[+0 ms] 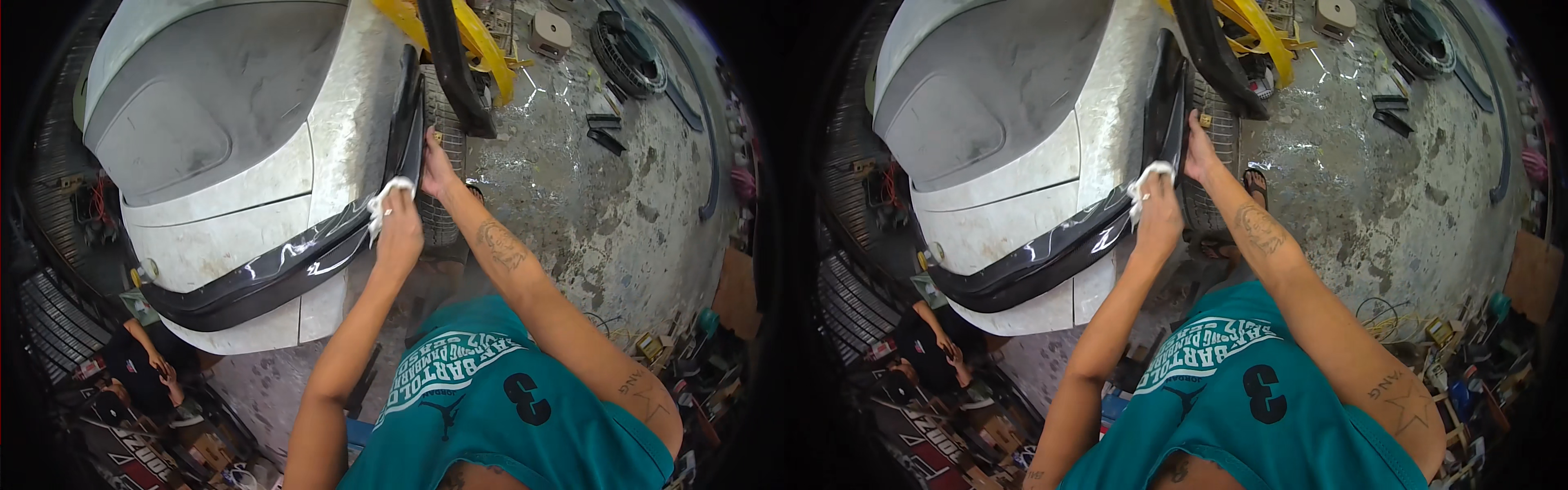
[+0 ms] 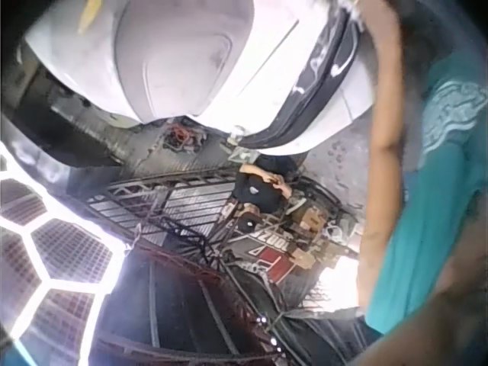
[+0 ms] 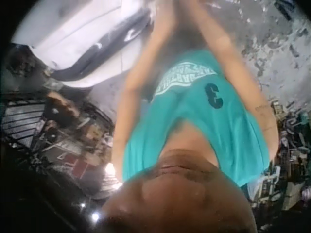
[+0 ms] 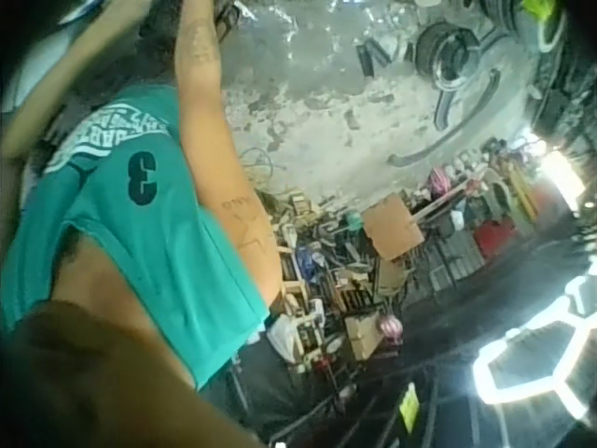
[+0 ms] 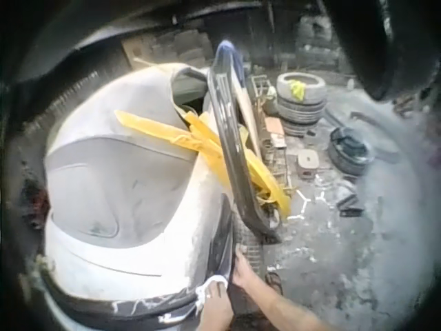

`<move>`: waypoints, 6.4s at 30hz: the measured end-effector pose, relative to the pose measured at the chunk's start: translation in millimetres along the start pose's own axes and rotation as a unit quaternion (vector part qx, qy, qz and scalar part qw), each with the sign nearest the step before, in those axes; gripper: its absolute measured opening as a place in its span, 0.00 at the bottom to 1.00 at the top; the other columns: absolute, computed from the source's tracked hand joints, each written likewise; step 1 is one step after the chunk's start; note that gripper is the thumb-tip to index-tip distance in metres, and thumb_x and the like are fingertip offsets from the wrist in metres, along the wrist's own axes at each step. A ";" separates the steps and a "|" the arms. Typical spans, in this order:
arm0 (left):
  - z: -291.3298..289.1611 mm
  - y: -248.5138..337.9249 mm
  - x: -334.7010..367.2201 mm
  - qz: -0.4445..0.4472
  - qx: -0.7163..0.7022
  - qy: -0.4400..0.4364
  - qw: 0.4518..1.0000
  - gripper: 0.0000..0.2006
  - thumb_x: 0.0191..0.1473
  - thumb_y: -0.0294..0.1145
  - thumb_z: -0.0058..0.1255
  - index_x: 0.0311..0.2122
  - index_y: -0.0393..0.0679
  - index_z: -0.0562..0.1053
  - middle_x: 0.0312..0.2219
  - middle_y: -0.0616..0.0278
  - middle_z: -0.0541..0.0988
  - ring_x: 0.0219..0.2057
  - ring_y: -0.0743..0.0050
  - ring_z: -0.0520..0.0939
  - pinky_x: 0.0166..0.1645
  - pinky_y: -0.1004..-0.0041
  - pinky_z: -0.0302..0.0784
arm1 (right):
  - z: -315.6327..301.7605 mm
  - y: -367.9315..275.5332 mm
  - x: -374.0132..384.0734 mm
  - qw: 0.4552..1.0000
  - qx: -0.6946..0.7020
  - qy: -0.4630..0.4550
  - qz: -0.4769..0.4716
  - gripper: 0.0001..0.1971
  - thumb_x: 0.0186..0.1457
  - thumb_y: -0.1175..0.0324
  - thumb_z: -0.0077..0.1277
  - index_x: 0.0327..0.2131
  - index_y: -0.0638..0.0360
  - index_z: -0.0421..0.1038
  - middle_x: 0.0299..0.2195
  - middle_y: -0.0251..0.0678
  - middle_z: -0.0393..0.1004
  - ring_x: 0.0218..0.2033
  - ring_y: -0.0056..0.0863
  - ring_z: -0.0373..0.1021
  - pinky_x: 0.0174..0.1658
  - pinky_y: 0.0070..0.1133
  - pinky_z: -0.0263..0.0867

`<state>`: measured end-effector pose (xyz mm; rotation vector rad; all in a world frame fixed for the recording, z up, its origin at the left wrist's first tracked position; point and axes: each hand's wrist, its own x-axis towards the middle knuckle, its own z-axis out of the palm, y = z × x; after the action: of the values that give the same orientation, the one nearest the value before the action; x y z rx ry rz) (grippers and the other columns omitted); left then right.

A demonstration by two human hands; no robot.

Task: The person sits on the floor and uses a scraper to remove material from a curved car bumper. They then stand up, retrieve a white cloth, and wipe the surface of a white car's front bumper and fender area.

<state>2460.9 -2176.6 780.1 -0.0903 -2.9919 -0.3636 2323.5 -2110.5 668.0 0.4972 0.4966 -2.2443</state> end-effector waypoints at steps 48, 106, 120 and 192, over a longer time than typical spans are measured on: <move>-50.3 3.8 -134.7 -0.334 -0.064 0.094 0.936 0.21 0.47 0.10 0.35 0.48 0.31 0.67 0.42 0.43 0.68 0.44 0.46 0.72 0.50 0.63 0.68 | 18.4 20.0 -1.6 0.993 -0.036 0.108 -0.044 0.36 0.59 0.34 0.33 0.54 0.56 0.64 0.47 0.42 0.72 0.45 0.39 0.70 0.51 0.39 0.67; 63.5 36.3 141.5 -0.051 0.156 -0.060 0.985 0.42 0.55 0.56 0.43 0.60 0.23 0.54 0.63 0.42 0.55 0.66 0.53 0.53 0.68 0.64 0.47 | -32.7 36.9 -11.0 0.997 -0.019 0.040 -0.065 0.38 0.62 0.36 0.30 0.54 0.65 0.64 0.49 0.42 0.70 0.51 0.28 0.66 0.56 0.22 0.58; -16.3 26.2 -44.2 -0.136 0.003 -0.184 0.973 0.43 0.57 0.50 0.47 0.63 0.25 0.45 0.63 0.34 0.50 0.65 0.41 0.51 0.66 0.54 0.47 | -34.0 41.9 30.3 0.975 -0.134 0.093 -0.152 0.45 0.60 0.34 0.29 0.59 0.74 0.57 0.58 0.49 0.62 0.58 0.34 0.60 0.62 0.21 0.48; -15.3 -73.0 -9.5 -0.029 -0.002 -0.077 0.997 0.22 0.65 0.37 0.32 0.42 0.26 0.73 0.41 0.42 0.75 0.43 0.45 0.70 0.50 0.59 0.65 | 22.4 100.3 -66.2 0.807 -0.339 0.146 -0.461 0.32 0.66 0.59 0.34 0.64 0.73 0.41 0.66 0.57 0.40 0.68 0.47 0.36 0.68 0.33 0.33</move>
<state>2466.7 -2251.5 776.4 -0.0318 -3.1523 -0.3844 2436.3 -2144.7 700.3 0.2150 1.9648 -2.5894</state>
